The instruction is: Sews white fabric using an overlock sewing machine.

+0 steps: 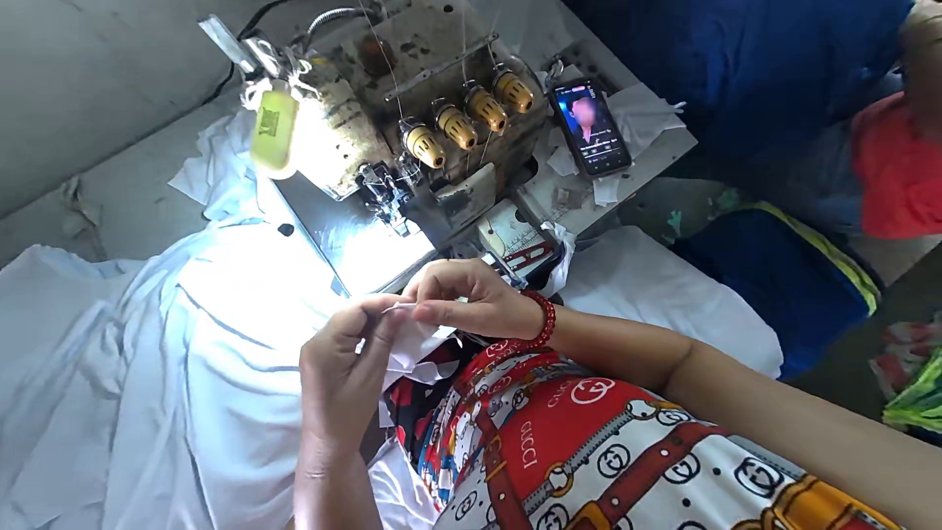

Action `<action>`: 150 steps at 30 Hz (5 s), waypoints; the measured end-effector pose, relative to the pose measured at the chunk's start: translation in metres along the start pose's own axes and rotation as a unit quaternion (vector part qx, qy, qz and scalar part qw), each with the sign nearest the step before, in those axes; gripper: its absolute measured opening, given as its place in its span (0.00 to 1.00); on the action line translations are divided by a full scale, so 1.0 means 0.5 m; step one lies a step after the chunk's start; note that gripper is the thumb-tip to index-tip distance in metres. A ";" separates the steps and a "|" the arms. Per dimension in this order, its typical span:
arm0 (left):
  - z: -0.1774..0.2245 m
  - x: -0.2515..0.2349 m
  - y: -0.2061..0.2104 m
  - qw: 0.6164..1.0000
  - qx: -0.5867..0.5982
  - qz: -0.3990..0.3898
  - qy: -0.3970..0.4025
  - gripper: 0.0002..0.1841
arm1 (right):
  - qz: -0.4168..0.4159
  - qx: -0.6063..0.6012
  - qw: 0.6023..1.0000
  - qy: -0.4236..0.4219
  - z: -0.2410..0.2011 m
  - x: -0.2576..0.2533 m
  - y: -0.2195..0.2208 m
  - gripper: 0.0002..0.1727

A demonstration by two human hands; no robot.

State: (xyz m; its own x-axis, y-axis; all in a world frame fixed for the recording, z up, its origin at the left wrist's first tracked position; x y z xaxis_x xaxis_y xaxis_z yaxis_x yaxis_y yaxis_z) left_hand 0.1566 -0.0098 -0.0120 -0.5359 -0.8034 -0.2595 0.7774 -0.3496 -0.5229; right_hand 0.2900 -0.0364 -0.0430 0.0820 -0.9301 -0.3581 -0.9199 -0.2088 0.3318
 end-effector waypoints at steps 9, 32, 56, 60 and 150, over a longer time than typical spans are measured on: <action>-0.004 -0.008 -0.019 0.998 -0.014 0.069 -0.004 0.06 | 0.016 -0.023 0.999 0.044 0.008 0.001 -0.001 0.18; 0.006 -0.014 -0.026 0.992 -0.105 0.063 0.024 0.10 | 0.001 -0.009 0.991 0.132 0.023 0.002 -0.013 0.07; -0.007 -0.012 0.003 0.998 -0.059 -0.018 0.024 0.08 | 0.018 0.024 0.991 0.127 0.019 0.008 -0.048 0.04; -0.004 -0.010 0.000 1.000 -0.017 -0.004 0.017 0.06 | 0.011 0.015 0.993 0.114 0.016 0.005 -0.046 0.04; -0.070 -0.156 0.018 0.971 -0.232 0.043 0.037 0.11 | -0.076 0.360 0.926 0.080 0.057 0.020 -0.039 0.31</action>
State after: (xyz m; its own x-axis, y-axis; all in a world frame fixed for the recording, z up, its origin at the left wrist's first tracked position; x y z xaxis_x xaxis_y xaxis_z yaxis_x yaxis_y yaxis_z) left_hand 0.1940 0.0666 -0.0247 -0.5108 -0.7772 -0.3675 0.5979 -0.0140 -0.8015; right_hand 0.2976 -0.0328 -0.0780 0.2345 -0.9513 -0.2002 -0.9054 -0.1388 -0.4012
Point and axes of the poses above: each hand's wrist, its own x-axis away from the middle knuckle, its own y-axis out of the palm, z = x × y, the point moved 9 cm from there along -x, towards the middle knuckle, and after that the axes turned 9 degrees about -x, right-handed, at the moved point
